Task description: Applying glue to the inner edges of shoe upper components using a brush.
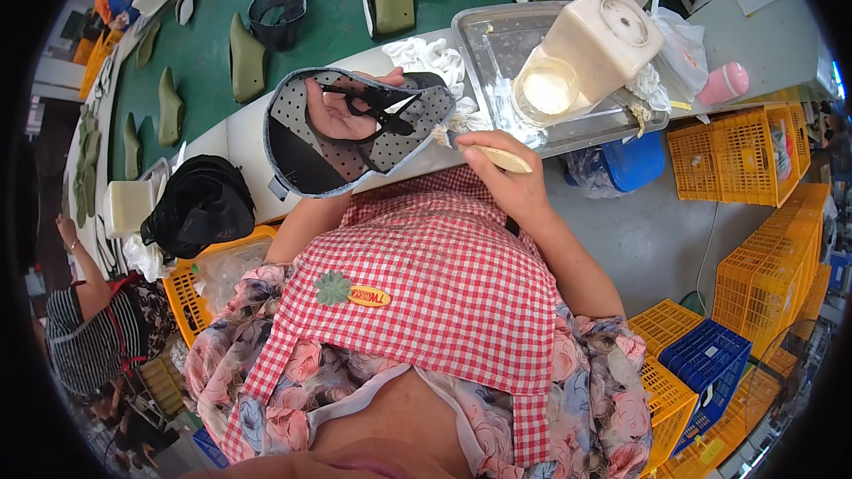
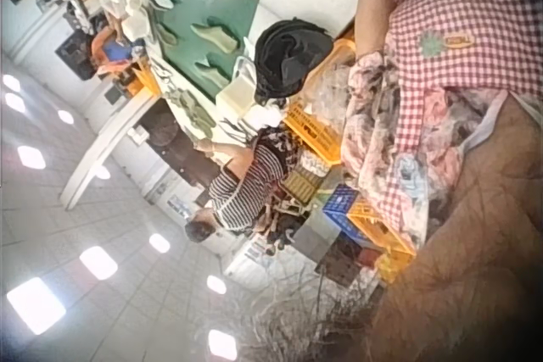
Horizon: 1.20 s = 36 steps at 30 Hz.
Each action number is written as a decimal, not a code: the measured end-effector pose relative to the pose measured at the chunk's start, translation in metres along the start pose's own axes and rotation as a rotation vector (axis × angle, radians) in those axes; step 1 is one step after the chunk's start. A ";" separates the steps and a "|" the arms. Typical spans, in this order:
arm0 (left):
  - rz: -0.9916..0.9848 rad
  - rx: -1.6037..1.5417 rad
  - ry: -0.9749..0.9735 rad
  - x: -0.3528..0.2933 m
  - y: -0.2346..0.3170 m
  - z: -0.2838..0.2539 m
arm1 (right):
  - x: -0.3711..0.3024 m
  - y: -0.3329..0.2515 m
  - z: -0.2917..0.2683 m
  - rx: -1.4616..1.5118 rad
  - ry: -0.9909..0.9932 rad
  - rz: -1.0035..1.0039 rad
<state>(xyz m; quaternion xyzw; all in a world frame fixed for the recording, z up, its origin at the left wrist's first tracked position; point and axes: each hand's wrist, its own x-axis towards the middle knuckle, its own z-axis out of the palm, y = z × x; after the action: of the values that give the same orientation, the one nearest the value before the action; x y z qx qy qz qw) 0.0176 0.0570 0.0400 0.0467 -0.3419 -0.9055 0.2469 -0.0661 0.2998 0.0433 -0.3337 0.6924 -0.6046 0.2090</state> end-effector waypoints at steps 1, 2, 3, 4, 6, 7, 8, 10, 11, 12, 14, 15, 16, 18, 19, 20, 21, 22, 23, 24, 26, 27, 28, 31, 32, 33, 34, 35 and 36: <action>0.002 0.031 -0.004 0.000 0.001 0.001 | 0.001 0.004 -0.001 0.028 0.018 0.024; 0.007 0.030 -0.002 0.001 0.001 -0.002 | 0.003 0.005 -0.003 0.057 0.030 0.047; -0.010 0.019 0.019 0.003 0.001 -0.009 | 0.003 0.004 -0.005 0.056 0.023 0.045; -0.026 0.007 0.040 0.007 0.000 -0.017 | 0.003 0.002 -0.007 0.061 0.047 0.038; 0.020 0.098 0.093 0.017 0.006 -0.037 | 0.005 -0.009 -0.008 0.062 0.056 0.023; -0.038 0.140 0.072 0.021 0.010 -0.045 | 0.005 -0.020 -0.009 0.091 0.086 0.012; -0.100 0.183 0.047 0.024 0.016 -0.049 | 0.006 -0.029 -0.009 0.122 0.121 0.001; -0.039 0.287 0.089 0.015 0.029 -0.011 | 0.014 -0.039 -0.013 0.070 0.094 -0.082; -0.140 0.353 0.042 0.018 0.037 -0.013 | 0.019 -0.048 -0.014 -0.078 0.099 -0.232; -0.241 0.416 -0.002 0.022 0.044 -0.019 | 0.024 -0.058 -0.015 -0.226 0.101 -0.382; -0.372 0.562 -0.057 0.029 0.052 -0.026 | 0.041 -0.081 -0.009 -0.379 0.088 -0.534; -0.306 0.611 -0.060 0.025 0.056 -0.008 | 0.050 -0.094 -0.006 -0.512 0.104 -0.748; -0.240 0.660 -0.065 0.020 0.056 0.004 | 0.059 -0.104 -0.002 -0.644 0.120 -0.961; -0.515 0.636 -0.077 0.032 0.052 -0.008 | 0.073 -0.115 0.009 -0.732 0.081 -1.096; -0.504 0.608 -0.100 0.032 0.044 -0.012 | 0.076 -0.122 0.015 -0.823 0.059 -1.226; -0.491 0.582 -0.121 0.033 0.039 -0.019 | 0.079 -0.132 0.022 -0.817 0.048 -1.228; -0.522 0.542 -0.231 0.027 0.050 -0.006 | 0.082 -0.143 0.028 -0.840 -0.038 -1.247; -0.552 0.501 -0.342 0.023 0.061 0.006 | 0.083 -0.148 0.034 -0.862 -0.124 -1.263; -0.522 0.536 -0.329 0.023 0.054 0.002 | 0.086 -0.147 0.044 -0.914 -0.107 -1.299; -0.491 0.570 -0.317 0.027 0.044 -0.004 | 0.089 -0.145 0.047 -0.910 -0.119 -1.303; -0.504 0.546 -0.413 0.032 0.044 -0.008 | 0.095 -0.141 0.052 -0.971 -0.218 -1.294; -0.507 0.605 -0.402 0.030 0.052 0.002 | 0.097 -0.139 0.054 -0.940 -0.210 -1.293; -0.511 0.664 -0.390 0.028 0.058 0.011 | 0.098 -0.138 0.054 -0.939 -0.216 -1.292; -0.436 0.774 -0.342 0.034 0.036 -0.015 | 0.103 -0.136 0.049 -0.938 -0.179 -1.261; -0.411 0.803 -0.262 0.037 0.028 -0.028 | 0.104 -0.137 0.048 -0.936 -0.186 -1.262; -0.335 0.851 -0.201 0.033 0.031 -0.035 | 0.106 -0.137 0.047 -0.946 -0.174 -1.234; -0.338 0.849 -0.201 0.026 0.040 -0.041 | 0.108 -0.136 0.045 -0.956 -0.162 -1.207; -0.376 0.879 -0.145 0.017 0.051 -0.047 | 0.111 -0.133 0.043 -0.958 -0.149 -1.209; -0.413 0.909 -0.082 0.009 0.060 -0.053 | 0.114 -0.132 0.041 -0.958 -0.151 -1.206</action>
<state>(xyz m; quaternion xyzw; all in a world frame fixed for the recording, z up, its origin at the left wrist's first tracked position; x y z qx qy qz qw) 0.0484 -0.0176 0.0392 0.1808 -0.6950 -0.6959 0.0036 -0.0884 0.1835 0.1780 -0.7473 0.5609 -0.2242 -0.2767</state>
